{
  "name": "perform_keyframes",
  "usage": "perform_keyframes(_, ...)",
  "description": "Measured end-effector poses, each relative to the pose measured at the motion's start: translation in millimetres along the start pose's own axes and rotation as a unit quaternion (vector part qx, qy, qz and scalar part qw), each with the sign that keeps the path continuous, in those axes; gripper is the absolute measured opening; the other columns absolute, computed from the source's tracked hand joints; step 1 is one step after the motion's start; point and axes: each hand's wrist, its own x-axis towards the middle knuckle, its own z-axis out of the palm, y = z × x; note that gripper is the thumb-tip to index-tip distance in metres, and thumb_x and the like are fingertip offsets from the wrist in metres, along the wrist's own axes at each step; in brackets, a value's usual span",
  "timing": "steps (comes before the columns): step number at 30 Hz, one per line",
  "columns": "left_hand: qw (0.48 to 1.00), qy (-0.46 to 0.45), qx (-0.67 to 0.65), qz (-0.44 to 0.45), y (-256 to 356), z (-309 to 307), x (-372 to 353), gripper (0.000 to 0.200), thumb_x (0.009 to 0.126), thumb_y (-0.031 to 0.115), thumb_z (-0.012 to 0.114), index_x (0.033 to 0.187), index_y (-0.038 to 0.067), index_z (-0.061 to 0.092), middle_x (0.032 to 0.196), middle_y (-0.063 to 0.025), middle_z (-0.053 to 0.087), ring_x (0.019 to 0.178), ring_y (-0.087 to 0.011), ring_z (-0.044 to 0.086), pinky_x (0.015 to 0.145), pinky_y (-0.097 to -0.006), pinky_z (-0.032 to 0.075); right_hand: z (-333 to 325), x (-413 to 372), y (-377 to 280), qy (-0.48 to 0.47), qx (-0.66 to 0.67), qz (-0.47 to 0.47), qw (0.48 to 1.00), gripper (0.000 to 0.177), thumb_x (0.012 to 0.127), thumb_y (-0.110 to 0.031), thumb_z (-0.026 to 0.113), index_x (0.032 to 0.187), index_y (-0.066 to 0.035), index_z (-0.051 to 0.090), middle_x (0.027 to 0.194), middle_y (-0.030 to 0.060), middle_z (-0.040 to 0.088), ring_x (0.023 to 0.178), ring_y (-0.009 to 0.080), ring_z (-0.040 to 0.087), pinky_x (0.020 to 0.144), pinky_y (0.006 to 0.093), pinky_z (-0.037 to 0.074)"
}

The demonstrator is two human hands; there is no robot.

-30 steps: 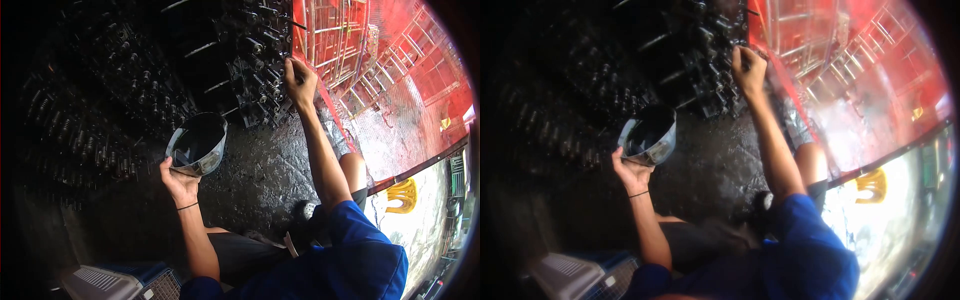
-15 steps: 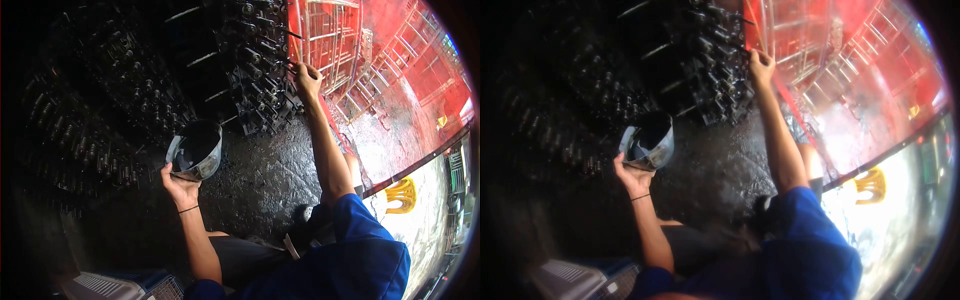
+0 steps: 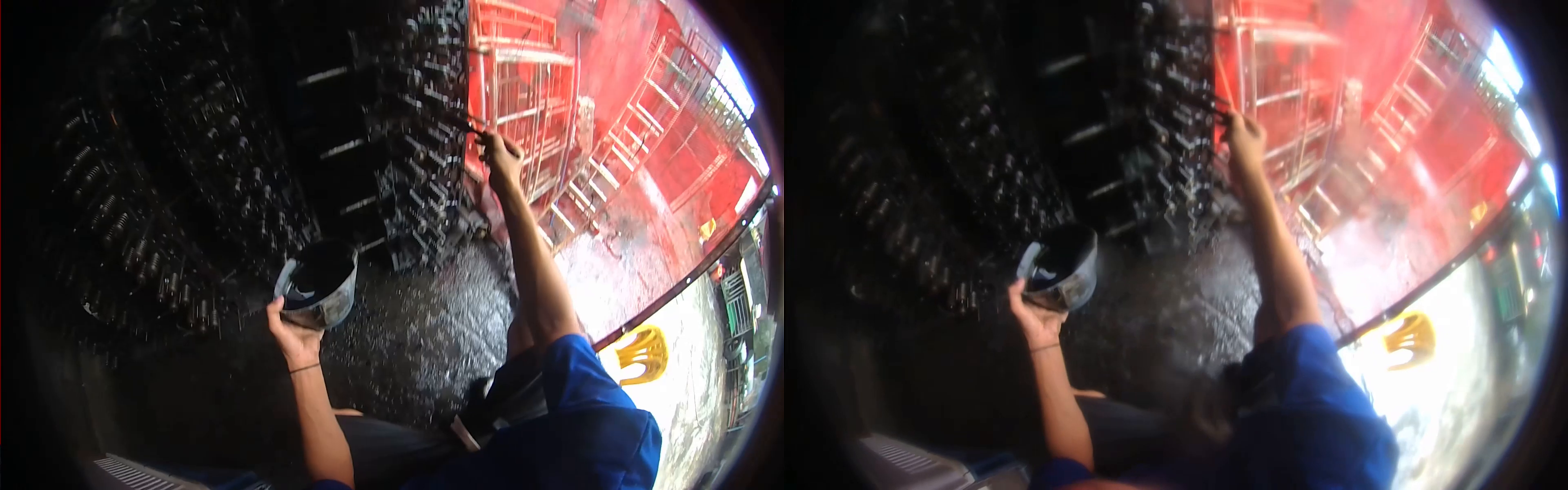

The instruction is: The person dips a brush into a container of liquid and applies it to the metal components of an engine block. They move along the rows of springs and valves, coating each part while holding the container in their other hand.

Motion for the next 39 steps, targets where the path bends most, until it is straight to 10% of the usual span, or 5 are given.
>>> perform_keyframes(19, 0.999, 0.016, -0.039, 0.026, 1, -25, 29, 0.055, 0.076, 0.038, 0.071, 0.122, 0.008, 0.063, 0.123, -0.0095, 0.065, 0.11, -0.0288, 0.063, 0.092, -0.0462, 0.053, -19, 46, -45, -0.082, -0.186, -0.13, 0.97, 0.025, 0.1, -0.021, 0.062, 0.102, -0.001, 0.076, 0.087, 0.006, 0.076, 0.059, 0.0047, 0.055, 0.051, 0.023, 0.045)
perform_keyframes(26, 0.997, 0.017, -0.054, 0.056, 6, -38, 33, 0.052, 0.078, 0.036, 0.073, 0.12, 0.007, 0.064, 0.12, -0.0095, 0.066, 0.111, -0.0261, 0.062, 0.093, -0.0417, 0.053, -9, -58, -118, -0.108, -0.192, -0.162, 0.962, 0.033, 0.101, -0.033, 0.063, 0.109, -0.003, 0.073, 0.094, 0.0032, 0.074, 0.064, 0.0026, 0.049, 0.056, 0.0212, 0.037)
perform_keyframes(35, 0.991, 0.063, -0.051, 0.111, 7, -22, 10, 0.019, 0.084, 0.023, 0.07, 0.1, 0.013, 0.067, 0.096, -0.0021, 0.066, 0.091, -0.018, 0.064, 0.081, -0.0319, 0.054, -32, -146, -57, -0.162, -0.175, 0.004, 0.971, 0.033, 0.101, -0.033, 0.06, 0.106, -0.002, 0.073, 0.091, 0.0046, 0.074, 0.068, 0.0032, 0.054, 0.057, 0.0215, 0.038)
perform_keyframes(39, 0.992, 0.028, -0.001, 0.122, -10, -58, 46, 0.044, 0.083, 0.035, 0.068, 0.117, 0.008, 0.061, 0.104, -0.0098, 0.065, 0.095, -0.0269, 0.065, 0.084, -0.0421, 0.056, -38, -157, -11, -0.204, -0.141, 0.069, 0.966, 0.034, 0.1, -0.036, 0.059, 0.108, -0.006, 0.073, 0.095, 0.003, 0.074, 0.075, 0.0059, 0.06, 0.063, 0.0225, 0.04)
